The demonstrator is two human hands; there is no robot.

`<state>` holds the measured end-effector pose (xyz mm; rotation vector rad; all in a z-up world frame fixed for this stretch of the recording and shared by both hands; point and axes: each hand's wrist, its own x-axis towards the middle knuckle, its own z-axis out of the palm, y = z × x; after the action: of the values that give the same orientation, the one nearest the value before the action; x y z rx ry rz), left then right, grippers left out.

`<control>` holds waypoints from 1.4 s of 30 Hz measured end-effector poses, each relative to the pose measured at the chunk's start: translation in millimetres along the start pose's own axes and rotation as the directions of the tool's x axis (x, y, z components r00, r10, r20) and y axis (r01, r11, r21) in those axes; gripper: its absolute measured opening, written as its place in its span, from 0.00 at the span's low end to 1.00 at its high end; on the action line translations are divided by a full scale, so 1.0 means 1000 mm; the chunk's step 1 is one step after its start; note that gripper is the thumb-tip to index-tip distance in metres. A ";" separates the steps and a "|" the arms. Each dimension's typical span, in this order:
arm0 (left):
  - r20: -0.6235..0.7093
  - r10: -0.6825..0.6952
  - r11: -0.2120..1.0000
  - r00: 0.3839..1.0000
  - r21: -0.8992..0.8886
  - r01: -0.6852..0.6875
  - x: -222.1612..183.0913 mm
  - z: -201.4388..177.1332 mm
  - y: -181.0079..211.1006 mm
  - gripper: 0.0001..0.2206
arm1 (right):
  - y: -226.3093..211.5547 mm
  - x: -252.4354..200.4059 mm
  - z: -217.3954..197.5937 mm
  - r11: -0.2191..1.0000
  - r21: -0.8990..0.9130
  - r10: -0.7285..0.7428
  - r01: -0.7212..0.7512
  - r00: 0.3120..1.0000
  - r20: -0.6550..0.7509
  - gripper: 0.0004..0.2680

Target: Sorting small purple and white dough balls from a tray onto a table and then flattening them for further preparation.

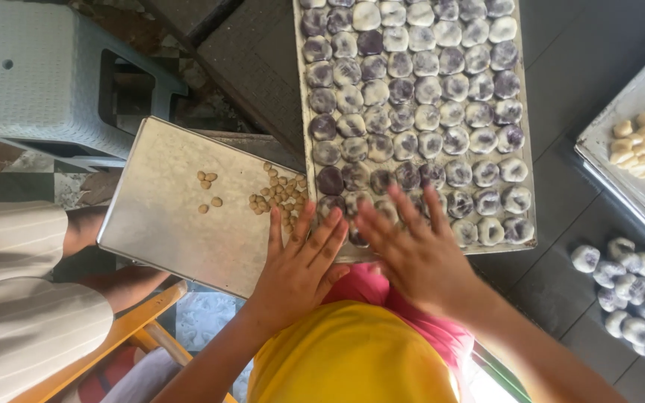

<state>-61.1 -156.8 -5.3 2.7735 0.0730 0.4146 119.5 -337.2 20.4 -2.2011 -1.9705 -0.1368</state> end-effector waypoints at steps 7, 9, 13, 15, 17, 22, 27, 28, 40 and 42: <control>0.146 0.083 0.990 0.986 0.104 -0.099 -0.008 0.005 -0.002 0.33 | -0.006 -0.016 0.011 0.998 0.064 -0.008 0.000 0.992 0.126 0.25; 0.126 0.053 0.995 0.991 0.077 -0.064 -0.004 0.001 -0.001 0.33 | -0.005 -0.010 0.012 0.996 0.084 -0.006 -0.001 0.996 0.086 0.24; 0.132 0.026 0.999 0.991 -0.028 -0.023 0.002 -0.003 -0.004 0.35 | 0.012 0.016 -0.005 0.964 0.263 -0.001 -0.040 0.988 0.155 0.20; 0.107 -0.068 0.997 0.992 -0.033 0.072 0.004 0.002 -0.012 0.36 | 0.027 0.037 -0.010 0.990 0.124 0.042 -0.069 0.977 0.207 0.28; 0.134 -0.087 0.994 0.987 -0.049 0.095 0.020 -0.002 -0.020 0.36 | 0.031 0.050 0.001 0.990 0.132 0.031 -0.058 0.980 0.195 0.29; 0.320 -0.277 0.955 0.906 -0.011 0.296 0.102 -0.018 -0.074 0.35 | 0.046 0.078 -0.007 0.987 0.160 -0.045 0.013 0.979 0.201 0.32; 0.014 -0.154 0.985 0.988 -0.079 0.155 0.188 0.013 -0.170 0.29 | 0.104 0.166 -0.015 0.966 0.165 0.156 -0.201 0.955 0.251 0.33; 0.012 -0.146 0.986 0.989 -0.075 0.146 0.206 0.014 -0.183 0.29 | 0.112 0.166 -0.005 0.965 0.163 0.162 -0.205 0.956 0.244 0.33; 0.600 0.151 0.952 0.785 0.127 -0.280 0.322 -0.032 -0.199 0.43 | 0.111 -0.042 -0.064 0.725 0.263 0.662 -0.636 0.749 -0.014 0.28; 0.584 0.271 0.925 0.765 0.063 -0.375 0.322 -0.061 -0.172 0.54 | 0.082 -0.098 -0.059 0.693 0.221 0.720 -0.686 0.638 -0.275 0.24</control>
<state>228.7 56.7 81.3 2.9610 -0.5499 -0.3811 192.9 -452.9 53.6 -2.4909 -0.8098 -0.2775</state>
